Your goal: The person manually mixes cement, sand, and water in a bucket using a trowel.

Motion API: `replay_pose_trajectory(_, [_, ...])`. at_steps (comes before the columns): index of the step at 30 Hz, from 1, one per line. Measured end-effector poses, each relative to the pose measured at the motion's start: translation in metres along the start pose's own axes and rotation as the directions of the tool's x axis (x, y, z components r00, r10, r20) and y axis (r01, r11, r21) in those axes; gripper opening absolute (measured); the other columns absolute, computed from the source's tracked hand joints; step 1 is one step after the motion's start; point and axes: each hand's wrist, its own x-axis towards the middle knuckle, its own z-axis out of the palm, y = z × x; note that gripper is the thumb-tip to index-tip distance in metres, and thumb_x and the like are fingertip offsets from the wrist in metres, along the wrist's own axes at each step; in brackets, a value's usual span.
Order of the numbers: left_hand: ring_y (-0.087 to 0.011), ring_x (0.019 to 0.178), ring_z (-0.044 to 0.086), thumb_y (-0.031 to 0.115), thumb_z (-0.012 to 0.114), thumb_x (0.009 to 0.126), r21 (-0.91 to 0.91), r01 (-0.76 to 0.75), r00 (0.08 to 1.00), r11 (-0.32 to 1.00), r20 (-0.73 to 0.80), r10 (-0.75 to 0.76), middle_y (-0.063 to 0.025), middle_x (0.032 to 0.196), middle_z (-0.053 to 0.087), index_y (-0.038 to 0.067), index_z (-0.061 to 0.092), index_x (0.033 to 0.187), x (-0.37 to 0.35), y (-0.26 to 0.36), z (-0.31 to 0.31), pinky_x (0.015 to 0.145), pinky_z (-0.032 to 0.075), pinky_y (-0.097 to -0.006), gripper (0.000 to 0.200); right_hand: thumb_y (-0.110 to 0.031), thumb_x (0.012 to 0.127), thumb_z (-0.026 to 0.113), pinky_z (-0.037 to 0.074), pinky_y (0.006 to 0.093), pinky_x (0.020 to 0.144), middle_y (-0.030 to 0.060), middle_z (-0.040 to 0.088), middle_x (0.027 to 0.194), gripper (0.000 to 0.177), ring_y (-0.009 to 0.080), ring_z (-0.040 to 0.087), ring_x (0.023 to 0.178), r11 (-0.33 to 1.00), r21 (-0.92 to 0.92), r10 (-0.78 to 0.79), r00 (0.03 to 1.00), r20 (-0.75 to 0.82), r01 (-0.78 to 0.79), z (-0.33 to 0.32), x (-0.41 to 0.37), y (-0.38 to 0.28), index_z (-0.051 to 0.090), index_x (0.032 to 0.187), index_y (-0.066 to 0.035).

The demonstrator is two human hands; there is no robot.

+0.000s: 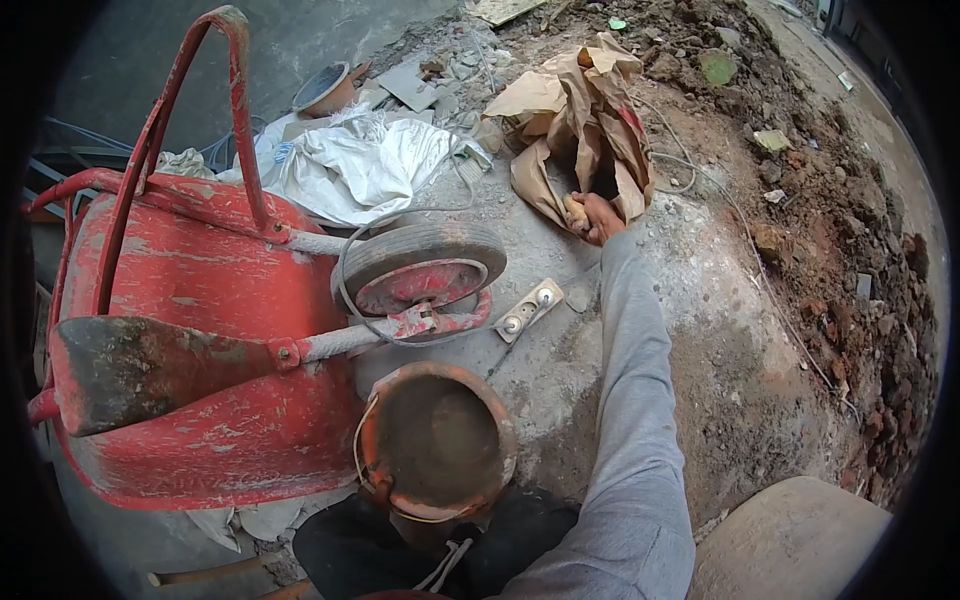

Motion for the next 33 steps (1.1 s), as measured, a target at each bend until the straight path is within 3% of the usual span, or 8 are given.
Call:
replay_pose_trajectory(11, [-0.0366, 0.126, 0.044, 0.037, 0.071, 0.077, -0.219, -0.209, 0.977, 0.953, -0.013, 0.211, -0.0214, 0.136, 0.049, -0.003, 0.044, 0.137, -0.048, 0.037, -0.017, 0.107, 0.031, -0.0377, 0.077, -0.026, 0.099, 0.048, 0.034, 0.0231, 0.036, 0.0096, 0.052, 0.074, 0.022, 0.0137, 0.046, 0.050, 0.972, -0.017, -0.234, 0.967, -0.100, 0.234, 0.014, -0.053, 0.007, 0.044, 0.111, -0.008])
replay_pose_trajectory(13, [-0.0359, 0.127, 0.043, 0.028, 0.070, 0.079, -0.411, -0.457, 0.882, 0.789, -0.095, 0.462, -0.0195, 0.137, 0.049, 0.001, 0.045, 0.138, -0.043, 0.022, -0.008, 0.109, 0.028, -0.0369, 0.069, -0.026, 0.099, 0.049, 0.035, 0.0230, 0.036, 0.0093, 0.052, 0.074, 0.023, 0.0134, 0.046, 0.049, 0.971, -0.038, -0.239, 0.967, -0.089, 0.237, 0.011, -0.066, 0.007, 0.044, 0.111, -0.008])
replay_pose_trajectory(16, [-0.0344, 0.127, 0.044, 0.024, 0.068, 0.081, -0.408, -0.587, 0.796, 0.699, -0.138, 0.589, -0.0200, 0.137, 0.049, 0.001, 0.045, 0.137, -0.059, 0.028, -0.021, 0.110, 0.027, -0.0369, 0.065, -0.029, 0.099, 0.049, 0.034, 0.0219, 0.035, 0.0091, 0.052, 0.073, 0.024, 0.0123, 0.046, 0.049, 0.970, -0.058, -0.238, 0.969, -0.071, 0.234, 0.011, -0.087, 0.016, 0.045, 0.109, -0.008])
replay_pose_trajectory(20, [-0.0319, 0.125, 0.046, 0.021, 0.065, 0.086, -0.375, -0.559, 0.811, 0.740, -0.058, 0.583, -0.0201, 0.136, 0.050, -0.001, 0.048, 0.133, -0.042, 0.013, -0.020, 0.107, 0.031, -0.0374, 0.055, -0.031, 0.100, 0.050, 0.034, 0.0201, 0.034, 0.0084, 0.053, 0.073, 0.025, 0.0105, 0.045, 0.047, 0.967, -0.032, -0.253, 0.967, -0.032, 0.252, 0.002, -0.120, 0.038, 0.047, 0.108, -0.008])
replay_pose_trajectory(21, [-0.0331, 0.103, 0.058, 0.025, 0.063, 0.093, -0.333, -0.714, 0.682, 0.616, -0.130, 0.720, -0.0188, 0.115, 0.057, 0.007, 0.064, 0.115, -0.026, 0.003, -0.011, 0.090, 0.043, -0.0407, 0.028, -0.031, 0.100, 0.049, 0.034, 0.0201, 0.034, 0.0079, 0.053, 0.073, 0.025, 0.0106, 0.046, 0.047, 0.960, -0.064, -0.272, 0.962, 0.011, 0.272, 0.001, -0.131, 0.041, 0.047, 0.110, -0.008])
replay_pose_trajectory(24, [-0.0274, 0.104, 0.058, 0.025, 0.063, 0.092, -0.663, -0.567, 0.698, 0.489, -0.071, 0.713, -0.0145, 0.116, 0.060, 0.000, 0.063, 0.115, -0.018, 0.005, -0.005, 0.090, 0.042, -0.0397, 0.034, -0.032, 0.102, 0.045, 0.034, 0.0177, 0.032, 0.0053, 0.053, 0.074, 0.031, 0.0072, 0.045, 0.048, 0.937, -0.135, -0.320, 0.947, 0.040, 0.322, -0.001, -0.172, 0.060, 0.048, 0.112, -0.002])
replay_pose_trajectory(26, [-0.0230, 0.107, 0.056, 0.025, 0.062, 0.091, -0.638, -0.481, 0.762, 0.601, 0.034, 0.647, -0.0109, 0.117, 0.062, -0.004, 0.060, 0.117, 0.013, -0.020, 0.009, 0.091, 0.042, -0.0387, 0.039, -0.030, 0.103, 0.045, 0.034, 0.0168, 0.031, 0.0048, 0.053, 0.074, 0.030, 0.0057, 0.045, 0.048, 0.922, -0.155, -0.356, 0.934, 0.025, 0.355, -0.004, -0.215, 0.081, 0.047, 0.113, -0.002])
replay_pose_trajectory(33, [-0.0216, 0.104, 0.056, 0.023, 0.059, 0.093, -0.733, -0.448, 0.688, 0.513, 0.085, 0.721, -0.0113, 0.115, 0.060, -0.006, 0.058, 0.118, 0.014, -0.014, 0.010, 0.092, 0.041, -0.0356, 0.038, -0.028, 0.103, 0.045, 0.034, 0.0161, 0.033, 0.0044, 0.052, 0.078, 0.034, 0.0043, 0.044, 0.049, 0.928, -0.199, -0.337, 0.937, -0.090, 0.315, -0.065, -0.372, 0.185, 0.045, 0.122, 0.000])
